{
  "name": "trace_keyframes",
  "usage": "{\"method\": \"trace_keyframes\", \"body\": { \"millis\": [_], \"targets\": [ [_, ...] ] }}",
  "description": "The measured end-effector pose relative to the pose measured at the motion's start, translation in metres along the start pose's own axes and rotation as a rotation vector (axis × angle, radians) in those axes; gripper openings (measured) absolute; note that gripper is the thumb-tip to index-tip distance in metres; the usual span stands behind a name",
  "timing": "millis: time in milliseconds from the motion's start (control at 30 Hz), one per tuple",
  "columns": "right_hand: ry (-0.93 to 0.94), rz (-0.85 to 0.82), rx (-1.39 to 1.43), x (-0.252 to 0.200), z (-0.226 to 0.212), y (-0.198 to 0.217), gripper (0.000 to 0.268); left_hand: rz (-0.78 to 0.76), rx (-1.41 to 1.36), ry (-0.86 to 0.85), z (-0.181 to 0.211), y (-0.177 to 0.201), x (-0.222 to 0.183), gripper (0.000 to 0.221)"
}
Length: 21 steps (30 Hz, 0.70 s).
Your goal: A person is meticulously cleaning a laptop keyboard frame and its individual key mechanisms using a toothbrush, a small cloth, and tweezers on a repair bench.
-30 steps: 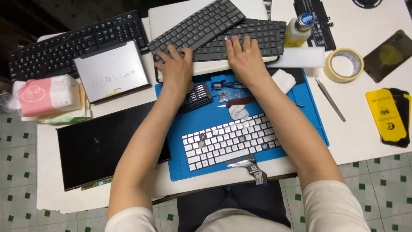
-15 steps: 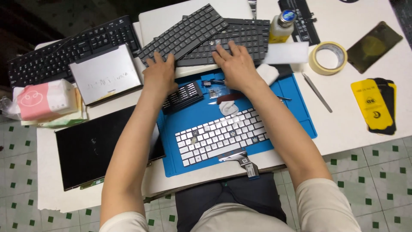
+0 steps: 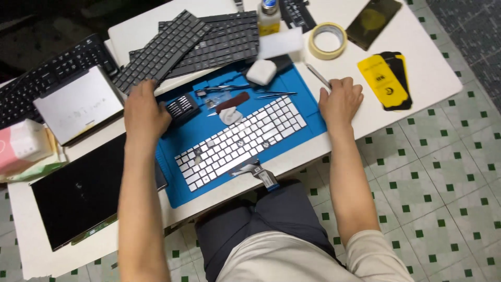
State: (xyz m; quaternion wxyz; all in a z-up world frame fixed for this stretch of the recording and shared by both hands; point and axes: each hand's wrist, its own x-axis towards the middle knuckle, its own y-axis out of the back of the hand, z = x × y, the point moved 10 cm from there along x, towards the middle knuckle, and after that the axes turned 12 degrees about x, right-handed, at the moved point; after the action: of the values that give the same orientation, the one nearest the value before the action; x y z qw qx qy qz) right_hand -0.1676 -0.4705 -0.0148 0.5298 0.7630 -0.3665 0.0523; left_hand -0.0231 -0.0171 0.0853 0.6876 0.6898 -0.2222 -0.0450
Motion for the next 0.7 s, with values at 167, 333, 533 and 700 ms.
{"method": "trace_keyframes", "body": {
  "millis": [167,333,533,700],
  "targets": [
    [-0.062,-0.057,0.084,-0.011,0.032,0.003,0.008,0.329,-0.468,0.012,0.055,0.065,-0.057,0.040],
    [0.035,-0.108,0.082,0.002,-0.006,0.024,0.029,0.628,-0.693,0.239,0.037,0.093,-0.121,0.032],
    [0.146,-0.103,-0.035,0.027,0.034,-0.051,0.011,0.775,-0.776,0.422,0.008,0.093,-0.183,0.019],
    [-0.096,-0.142,0.249,0.017,0.021,-0.013,0.002,0.543,-1.223,0.022,0.093,0.193,-0.213,0.022]
  ]
}}
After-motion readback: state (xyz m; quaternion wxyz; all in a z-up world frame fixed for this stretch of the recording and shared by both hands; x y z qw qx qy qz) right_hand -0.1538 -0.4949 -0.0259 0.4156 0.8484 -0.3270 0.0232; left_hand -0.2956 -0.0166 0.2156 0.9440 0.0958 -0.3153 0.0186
